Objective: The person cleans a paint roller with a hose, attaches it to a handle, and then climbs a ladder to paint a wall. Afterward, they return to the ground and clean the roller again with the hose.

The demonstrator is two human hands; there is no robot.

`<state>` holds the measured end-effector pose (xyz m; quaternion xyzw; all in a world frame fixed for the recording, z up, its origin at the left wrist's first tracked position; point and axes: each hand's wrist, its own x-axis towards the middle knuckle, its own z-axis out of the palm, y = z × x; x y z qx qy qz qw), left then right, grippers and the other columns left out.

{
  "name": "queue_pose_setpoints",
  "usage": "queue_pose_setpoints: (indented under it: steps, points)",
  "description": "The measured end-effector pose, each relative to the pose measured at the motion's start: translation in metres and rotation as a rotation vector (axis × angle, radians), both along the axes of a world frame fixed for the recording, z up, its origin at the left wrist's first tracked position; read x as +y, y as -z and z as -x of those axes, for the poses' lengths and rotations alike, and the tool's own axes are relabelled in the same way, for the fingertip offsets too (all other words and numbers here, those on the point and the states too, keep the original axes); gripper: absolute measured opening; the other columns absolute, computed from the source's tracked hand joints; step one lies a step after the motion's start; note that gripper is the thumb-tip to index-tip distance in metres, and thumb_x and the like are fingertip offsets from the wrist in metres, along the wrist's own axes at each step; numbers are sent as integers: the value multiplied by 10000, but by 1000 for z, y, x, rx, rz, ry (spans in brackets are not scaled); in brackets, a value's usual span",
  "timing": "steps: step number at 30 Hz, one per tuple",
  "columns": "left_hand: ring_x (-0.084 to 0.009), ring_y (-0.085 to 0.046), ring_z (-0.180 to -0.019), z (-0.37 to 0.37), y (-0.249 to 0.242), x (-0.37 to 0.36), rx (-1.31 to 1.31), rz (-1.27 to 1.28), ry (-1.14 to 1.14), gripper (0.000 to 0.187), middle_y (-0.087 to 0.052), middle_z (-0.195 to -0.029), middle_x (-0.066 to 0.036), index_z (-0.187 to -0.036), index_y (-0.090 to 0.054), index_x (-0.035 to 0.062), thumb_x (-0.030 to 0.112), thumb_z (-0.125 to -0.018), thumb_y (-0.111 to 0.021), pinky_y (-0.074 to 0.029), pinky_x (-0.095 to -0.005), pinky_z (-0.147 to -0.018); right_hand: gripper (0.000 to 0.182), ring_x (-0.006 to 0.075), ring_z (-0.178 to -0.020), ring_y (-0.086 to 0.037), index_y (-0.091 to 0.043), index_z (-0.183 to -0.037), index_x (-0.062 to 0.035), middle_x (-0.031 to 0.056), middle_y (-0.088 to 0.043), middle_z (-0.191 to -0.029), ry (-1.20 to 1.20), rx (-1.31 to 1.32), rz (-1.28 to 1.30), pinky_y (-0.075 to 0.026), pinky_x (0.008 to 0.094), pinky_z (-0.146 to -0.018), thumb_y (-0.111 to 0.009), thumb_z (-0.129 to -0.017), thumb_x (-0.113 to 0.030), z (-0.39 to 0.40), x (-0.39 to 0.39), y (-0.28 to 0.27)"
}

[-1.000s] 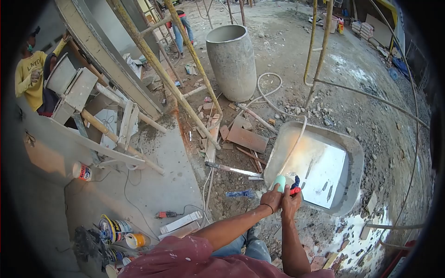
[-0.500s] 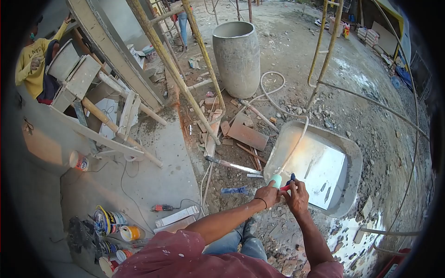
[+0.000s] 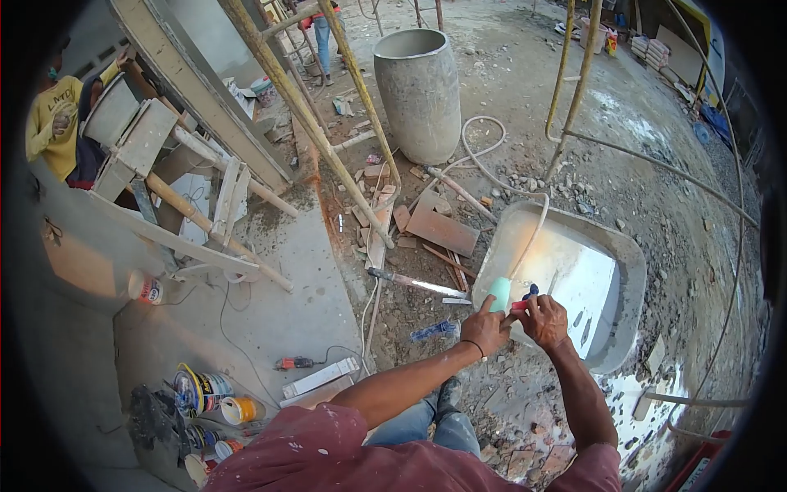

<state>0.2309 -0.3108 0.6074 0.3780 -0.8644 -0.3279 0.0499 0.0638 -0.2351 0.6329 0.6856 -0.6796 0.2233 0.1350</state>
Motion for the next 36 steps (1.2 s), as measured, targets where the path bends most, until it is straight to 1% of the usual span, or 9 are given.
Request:
queue_pose_setpoints:
  steps: [4, 11, 15, 20, 27, 29, 32, 34, 36]
  points:
    - [-365, -675, -920, 8, -2, 5, 150, 16, -104, 223, -499, -1374, -122, -842, -680, 65, 247, -736, -754, -550, -453, -778, 370, 222, -572, -608, -579, -910, -52, 58, -545, -700, 109, -35, 24, -497, 341, -466, -735, -834, -379, 7, 2, 13]
    - [-388, -636, -1014, 6, 7, 19, 270, 80, -143, 230, -514, -1325, -195, -794, -640, 29, 189, -712, -784, -529, -457, -815, 401, 211, -487, -587, -541, -744, -96, 39, -538, -633, 302, -183, 175, -465, 348, -417, -776, -789, -417, -12, 5, 24]
    - [-403, -613, -1055, 8, 10, 30, 312, 90, -149, 234, -520, -1304, -208, -785, -630, 23, 181, -706, -785, -521, -459, -834, 377, 218, -485, -575, -557, -744, -82, 51, -550, -611, 450, -284, 179, -451, 350, -427, -819, -766, -352, -27, 6, 25]
    - [-418, -587, -1089, 14, 8, 42, 338, 22, -205, 223, -529, -1261, -223, -775, -621, 19, 159, -704, -780, -509, -471, -844, 378, 262, -531, -616, -586, -786, -49, 92, -616, -641, 693, -395, 316, -475, 368, -481, -825, -765, -341, -39, 2, 22]
    - [-418, -593, -1060, 14, 20, 48, 345, 0, -249, 185, -545, -1210, -212, -785, -622, 22, 116, -713, -764, -503, -479, -834, 407, 274, -583, -629, -603, -898, -39, 108, -643, -739, 637, -486, 303, -482, 365, -516, -823, -761, -353, -50, 4, 35]
    - [-388, -615, -1081, 12, 26, 48, 253, -18, -227, 177, -497, -1327, -196, -842, -637, 63, 126, -731, -758, -527, -452, -839, 456, 277, -641, -639, -608, -1006, -10, 133, -647, -833, 638, -772, 425, -489, 353, -554, -834, -754, -315, -67, 5, 31]
    - [-376, -607, -1102, 3, 36, 51, 247, -62, -227, 193, -496, -1346, -175, -892, -658, 75, 119, -731, -756, -521, -449, -859, 485, 260, -654, -643, -597, -1082, -6, 139, -643, -880, 604, -724, 363, -495, 343, -562, -831, -758, -281, -77, 24, 53]
    - [-373, -596, -1121, -4, 40, 53, 227, -130, -238, 228, -493, -1360, -160, -936, -678, 80, 125, -729, -761, -516, -445, -874, 399, 285, -672, -646, -621, -1062, -10, 138, -645, -891, 612, -781, 292, -510, 373, -610, -804, -783, -230, -90, 37, 55]
    - [-368, -594, -1123, -10, 47, 58, 234, -115, -231, 243, -489, -1369, -156, -959, -688, 81, 125, -731, -760, -512, -436, -882, 325, 303, -719, -658, -649, -1024, -14, 144, -661, -890, 623, -1289, -4, -515, 375, -664, -780, -805, -215, -99, 47, 56]
